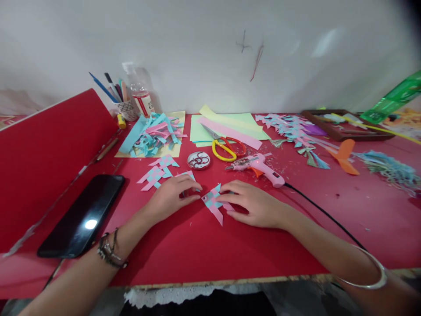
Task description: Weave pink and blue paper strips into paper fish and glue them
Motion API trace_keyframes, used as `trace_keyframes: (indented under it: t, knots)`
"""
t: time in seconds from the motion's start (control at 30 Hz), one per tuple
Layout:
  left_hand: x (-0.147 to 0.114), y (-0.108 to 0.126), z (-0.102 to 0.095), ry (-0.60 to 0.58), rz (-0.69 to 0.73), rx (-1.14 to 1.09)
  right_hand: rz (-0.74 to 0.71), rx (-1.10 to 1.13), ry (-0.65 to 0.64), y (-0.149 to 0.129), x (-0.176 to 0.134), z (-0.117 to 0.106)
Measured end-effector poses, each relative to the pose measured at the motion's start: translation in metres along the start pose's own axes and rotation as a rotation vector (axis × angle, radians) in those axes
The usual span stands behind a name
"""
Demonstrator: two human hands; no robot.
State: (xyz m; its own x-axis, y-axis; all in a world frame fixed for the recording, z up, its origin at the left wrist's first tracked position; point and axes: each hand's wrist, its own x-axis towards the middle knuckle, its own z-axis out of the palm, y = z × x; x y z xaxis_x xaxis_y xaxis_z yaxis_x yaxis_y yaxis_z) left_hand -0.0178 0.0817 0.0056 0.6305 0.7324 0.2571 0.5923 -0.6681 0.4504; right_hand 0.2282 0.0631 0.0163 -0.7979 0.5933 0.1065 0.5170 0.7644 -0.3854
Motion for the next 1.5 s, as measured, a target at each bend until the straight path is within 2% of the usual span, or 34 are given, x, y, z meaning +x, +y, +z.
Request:
trace_keyframes:
  t: [0.1,0.2,0.57,0.77,0.97,1.5]
  knots:
    - [-0.002,-0.002,-0.002,-0.095,0.103,0.06,0.004,0.006,-0.007,0.0,-0.001,0.0]
    - [-0.002,-0.003,-0.001,-0.134,0.149,0.123,0.008,0.013,-0.003,0.0,-0.001,0.0]
    - [-0.004,-0.001,-0.002,-0.136,0.219,0.302,0.011,0.011,-0.018,0.0,-0.001,-0.001]
    - [-0.004,0.002,-0.002,-0.106,0.234,0.331,0.01,0.012,-0.01,0.0,-0.001,-0.001]
    - [-0.004,0.003,-0.004,-0.199,0.27,0.418,0.023,0.024,-0.017,0.0,-0.001,-0.001]
    - [-0.002,0.01,-0.009,-0.24,0.325,0.525,0.022,0.018,-0.008,0.0,-0.001,0.0]
